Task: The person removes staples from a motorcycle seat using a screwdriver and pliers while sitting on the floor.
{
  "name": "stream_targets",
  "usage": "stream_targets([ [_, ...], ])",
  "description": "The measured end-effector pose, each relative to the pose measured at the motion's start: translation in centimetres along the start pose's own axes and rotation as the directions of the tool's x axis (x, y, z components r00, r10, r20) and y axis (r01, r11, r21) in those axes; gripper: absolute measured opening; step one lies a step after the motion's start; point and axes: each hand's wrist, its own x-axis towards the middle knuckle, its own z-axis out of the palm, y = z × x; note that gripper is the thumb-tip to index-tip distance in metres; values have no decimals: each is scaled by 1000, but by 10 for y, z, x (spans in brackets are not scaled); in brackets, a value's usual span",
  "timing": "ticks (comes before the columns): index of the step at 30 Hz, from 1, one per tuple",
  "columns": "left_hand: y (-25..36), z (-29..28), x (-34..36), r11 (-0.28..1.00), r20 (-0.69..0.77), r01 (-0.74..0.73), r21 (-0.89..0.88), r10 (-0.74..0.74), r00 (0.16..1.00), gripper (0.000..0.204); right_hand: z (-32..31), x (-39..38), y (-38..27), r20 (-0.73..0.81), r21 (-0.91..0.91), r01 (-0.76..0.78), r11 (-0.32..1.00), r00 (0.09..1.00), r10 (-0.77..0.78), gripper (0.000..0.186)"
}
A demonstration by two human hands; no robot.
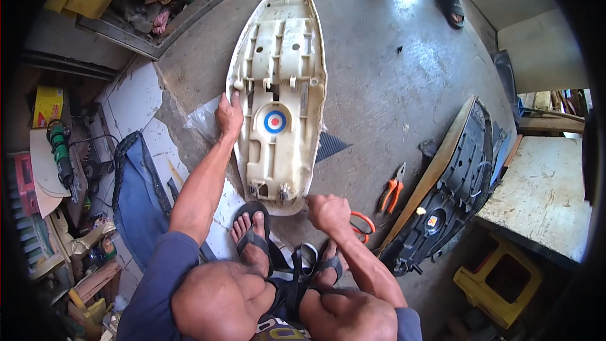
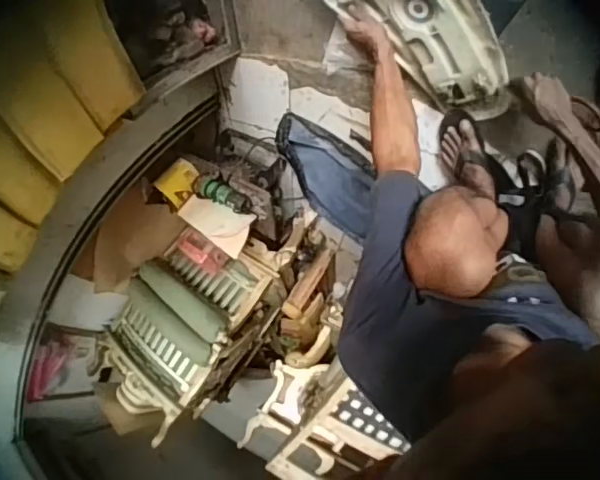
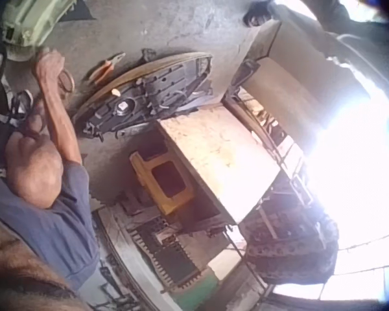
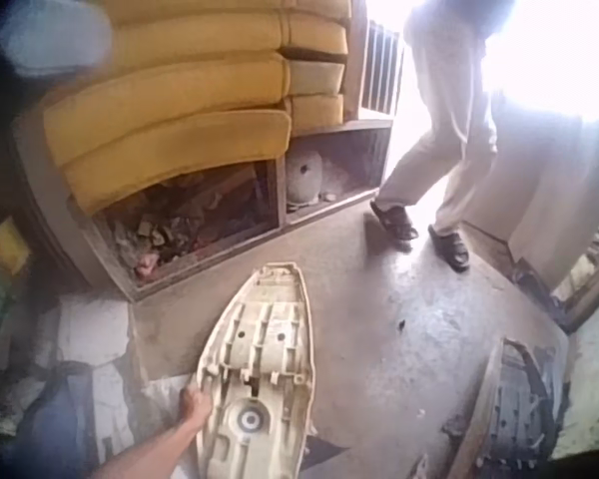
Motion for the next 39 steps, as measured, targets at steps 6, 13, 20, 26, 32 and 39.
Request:
stream_targets([
  [6, -7, 3, 4, 998, 60, 3, -62, 1, 998, 52, 21, -1, 33, 138, 446, -122, 887, 988, 66, 34],
  [13, -29, -21, -22, 954, 282, 138, -267, -59, 958, 65, -19, -23, 54, -555, 53, -370, 928, 762, 335, 60],
  [20, -48, -33, -104, 789, 455, 296, -538, -23, 890, 69, 2, -31, 120, -518, 256, -606, 753, 572, 636, 101],
  [26, -52, -30, -94, 806, 468, 315, -501, -54, 882, 73, 4, -48, 118, -582, 405, -359, 841, 609, 540, 72],
  [32, -38, -30, -84, 764, 487, 366, -531, -78, 870, 70, 1, -68, 72, -717, 91, -69, 994, 688, 113, 46],
  [39, -10, -54, -76, 699, 588, 447, -559, -46, 807, 61, -20, -78, 36, -503, 392, 132, 911, 859, 92, 27],
])
